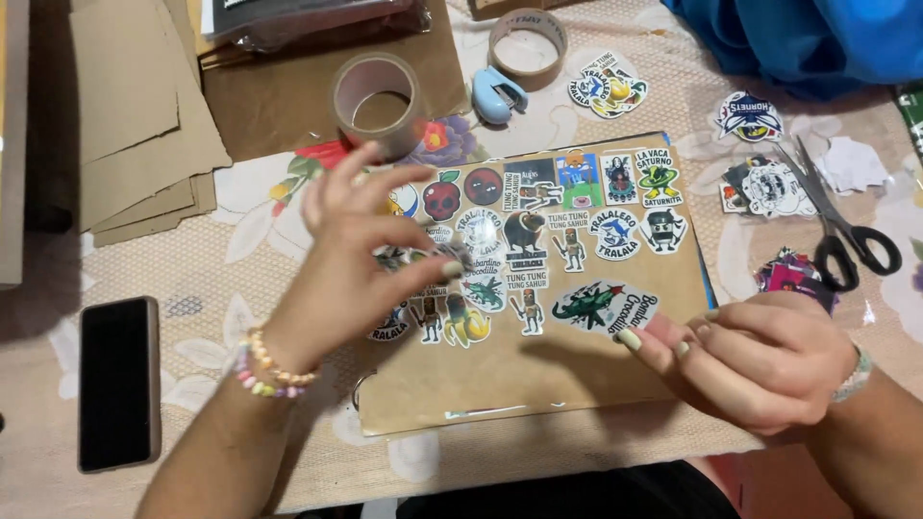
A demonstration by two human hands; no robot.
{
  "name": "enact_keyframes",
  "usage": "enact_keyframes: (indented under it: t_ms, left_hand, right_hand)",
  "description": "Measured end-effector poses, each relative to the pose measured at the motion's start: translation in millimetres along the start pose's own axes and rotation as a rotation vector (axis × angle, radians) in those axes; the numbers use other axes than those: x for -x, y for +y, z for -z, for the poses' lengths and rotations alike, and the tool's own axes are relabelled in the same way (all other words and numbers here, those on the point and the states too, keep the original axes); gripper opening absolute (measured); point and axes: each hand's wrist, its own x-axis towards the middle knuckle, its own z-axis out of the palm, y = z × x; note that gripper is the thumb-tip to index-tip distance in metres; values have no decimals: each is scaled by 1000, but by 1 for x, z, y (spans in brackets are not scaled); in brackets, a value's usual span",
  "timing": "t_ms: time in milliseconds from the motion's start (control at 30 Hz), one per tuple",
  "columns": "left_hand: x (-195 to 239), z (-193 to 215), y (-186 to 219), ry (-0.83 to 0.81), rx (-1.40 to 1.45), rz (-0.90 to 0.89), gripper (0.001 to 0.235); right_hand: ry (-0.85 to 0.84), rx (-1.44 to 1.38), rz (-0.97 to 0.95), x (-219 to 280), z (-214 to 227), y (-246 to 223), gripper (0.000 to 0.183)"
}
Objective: Peeling the adhesive backing off various stickers and sticking them onto a board to create a collage.
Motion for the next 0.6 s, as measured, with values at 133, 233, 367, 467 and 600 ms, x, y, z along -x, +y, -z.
enact_keyframes:
  t_ms: [133, 233, 367, 467, 600]
  left_hand:
    - [-10, -24, 4, -113, -97, -126, 19]
    - [-21, -41, -8, -108, -253, -160, 32]
    - [-29, -21, 8, -130, 85, -82, 99]
    - [-27, -14, 12, -126, 955, -86, 83]
    - [-17, 6, 39, -161, 1349, 8, 78]
  right_hand:
    - [87, -29, -22, 2, -8, 2, 31]
    - [62, -21, -75, -11, -10, 6, 16]
    - [125, -177, -462, -35, -22, 2, 5]
    - [213, -255, -613, -34, -31, 4, 12]
    - [373, -383, -1006, -27, -42, -9, 23]
